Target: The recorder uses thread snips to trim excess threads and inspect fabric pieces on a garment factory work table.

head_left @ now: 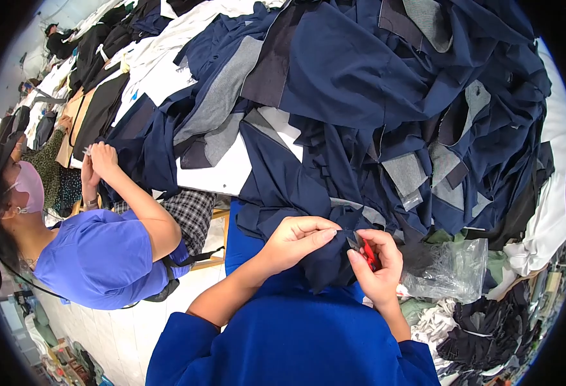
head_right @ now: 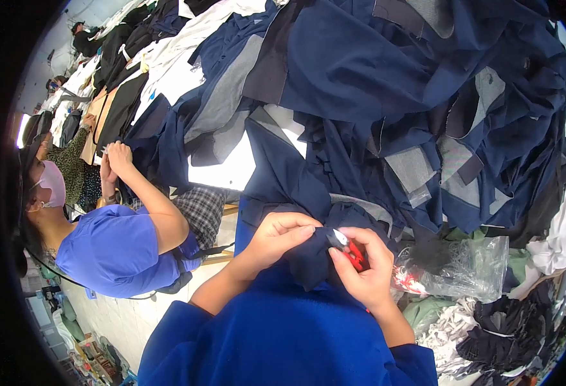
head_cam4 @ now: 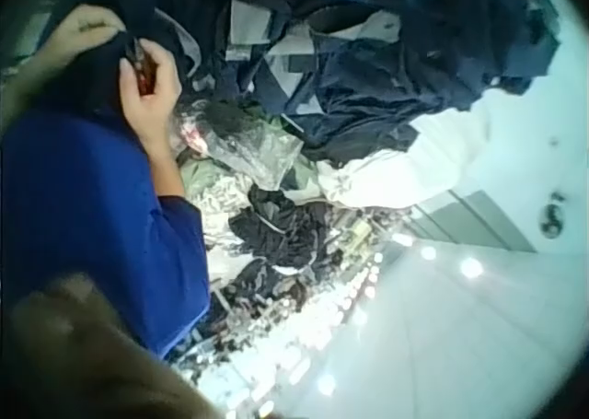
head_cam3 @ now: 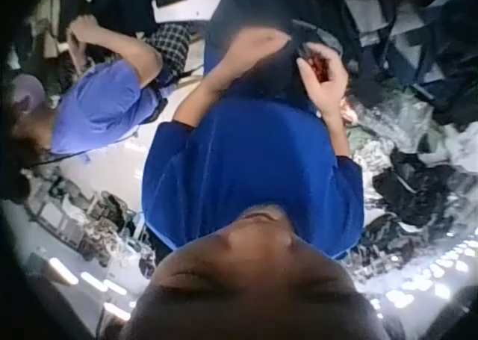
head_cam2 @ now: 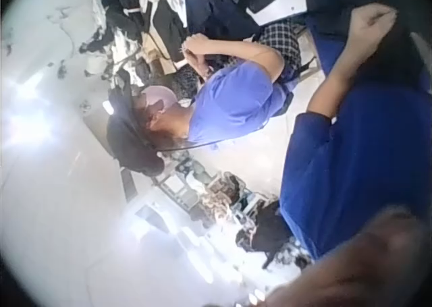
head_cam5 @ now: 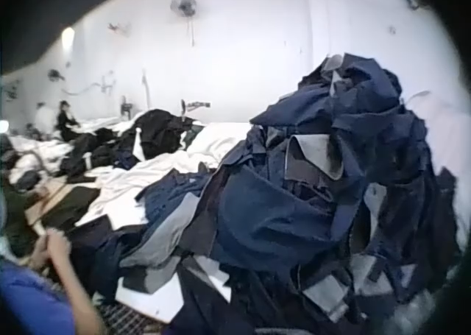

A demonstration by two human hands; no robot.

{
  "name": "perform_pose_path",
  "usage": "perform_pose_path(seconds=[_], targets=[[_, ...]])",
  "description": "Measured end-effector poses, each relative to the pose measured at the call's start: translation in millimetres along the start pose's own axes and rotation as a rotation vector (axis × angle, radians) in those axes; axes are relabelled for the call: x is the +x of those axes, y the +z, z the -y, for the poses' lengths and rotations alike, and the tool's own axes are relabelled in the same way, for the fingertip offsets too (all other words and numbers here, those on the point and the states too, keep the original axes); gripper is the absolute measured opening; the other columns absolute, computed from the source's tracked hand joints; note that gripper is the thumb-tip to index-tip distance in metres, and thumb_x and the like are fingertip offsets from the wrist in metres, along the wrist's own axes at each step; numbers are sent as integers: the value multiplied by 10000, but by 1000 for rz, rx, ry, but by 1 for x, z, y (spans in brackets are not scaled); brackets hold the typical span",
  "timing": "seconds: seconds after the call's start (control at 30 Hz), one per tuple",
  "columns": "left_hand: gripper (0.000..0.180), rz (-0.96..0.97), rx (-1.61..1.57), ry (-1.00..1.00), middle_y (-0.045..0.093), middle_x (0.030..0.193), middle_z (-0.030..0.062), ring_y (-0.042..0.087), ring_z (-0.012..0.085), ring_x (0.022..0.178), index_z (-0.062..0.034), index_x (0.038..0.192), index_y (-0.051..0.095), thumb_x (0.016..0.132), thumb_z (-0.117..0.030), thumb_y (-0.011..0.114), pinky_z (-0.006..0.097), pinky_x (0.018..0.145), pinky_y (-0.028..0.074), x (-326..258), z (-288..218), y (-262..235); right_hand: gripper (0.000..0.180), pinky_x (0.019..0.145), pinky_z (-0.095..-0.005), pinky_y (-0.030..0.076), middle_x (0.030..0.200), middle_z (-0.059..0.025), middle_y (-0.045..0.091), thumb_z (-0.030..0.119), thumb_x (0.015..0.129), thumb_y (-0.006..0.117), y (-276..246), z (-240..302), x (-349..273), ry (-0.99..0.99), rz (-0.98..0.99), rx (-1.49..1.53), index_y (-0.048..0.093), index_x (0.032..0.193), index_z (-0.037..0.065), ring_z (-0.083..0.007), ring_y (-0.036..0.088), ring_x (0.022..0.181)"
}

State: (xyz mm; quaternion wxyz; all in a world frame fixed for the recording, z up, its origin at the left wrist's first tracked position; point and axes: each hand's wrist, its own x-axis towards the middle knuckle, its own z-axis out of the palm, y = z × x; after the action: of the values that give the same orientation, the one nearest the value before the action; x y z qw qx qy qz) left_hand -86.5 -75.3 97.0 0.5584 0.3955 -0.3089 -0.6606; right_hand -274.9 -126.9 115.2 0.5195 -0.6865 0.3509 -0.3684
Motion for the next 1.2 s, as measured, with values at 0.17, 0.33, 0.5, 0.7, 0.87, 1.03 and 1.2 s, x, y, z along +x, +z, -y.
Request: perform_pose_path(seconds=[0.17, 0.33, 0.5, 0.7, 0.87, 1.03, 1.2], targets=[[225, -9, 38, 33, 660, 965, 40, 589, 58, 884, 45, 1074, 633, 928, -115, 572, 203, 792, 476, -1, 1, 0, 284, 620, -194, 443, 819, -52, 615, -22, 741, 709, 2, 5, 1, -10, -25, -29, 608, 1006, -17, -77, 569, 698], [225, -12, 31, 38, 661, 972, 48, 590, 63, 892, 48, 1072, 633, 926, -112, 573, 207, 802, 478, 1, 2, 0, 286, 609, -196, 440, 810, -58, 614, -27, 729, 715, 2, 7, 4, -13, -16, -92, 617, 997, -14, -81, 566, 672], [223, -17, 42, 39, 661, 973, 48, 590, 65, 895, 48, 1071, 633, 926, -109, 575, 207, 805, 477, 1, 0, 0, 296, 587, -198, 431, 799, -57, 609, -18, 723, 726, 0, 4, 1, -18, -25, -84, 618, 999, -8, -75, 552, 649], [219, -16, 48, 57, 662, 968, 45, 587, 61, 891, 47, 1067, 634, 925, -109, 575, 209, 802, 474, 2, 2, 1, 310, 589, -208, 437, 802, -69, 610, -17, 713, 736, 0, 5, 2, -33, -3, -118, 621, 1001, 2, -98, 562, 648], [215, -49, 153, 86, 664, 963, 40, 586, 61, 889, 45, 1056, 634, 924, -114, 575, 216, 798, 470, 3, 4, 4, 331, 581, -225, 443, 778, -83, 612, -23, 686, 753, 1, 5, 4, -160, -34, -191, 630, 992, 8, -138, 570, 642], [210, -59, 216, 129, 672, 951, 53, 592, 70, 888, 49, 1035, 637, 921, -115, 575, 222, 797, 470, 2, 1, 7, 340, 571, -235, 444, 766, -90, 609, -22, 674, 761, 2, 3, 4, -151, -64, -206, 634, 988, 10, -149, 569, 631], [202, -72, 234, 148, 679, 937, 63, 601, 76, 882, 52, 1019, 641, 916, -110, 578, 224, 793, 473, 1, 4, 7, 343, 557, -237, 441, 755, -88, 607, -25, 671, 764, 3, 3, 4, -162, -71, -249, 636, 988, 12, -149, 564, 620]])
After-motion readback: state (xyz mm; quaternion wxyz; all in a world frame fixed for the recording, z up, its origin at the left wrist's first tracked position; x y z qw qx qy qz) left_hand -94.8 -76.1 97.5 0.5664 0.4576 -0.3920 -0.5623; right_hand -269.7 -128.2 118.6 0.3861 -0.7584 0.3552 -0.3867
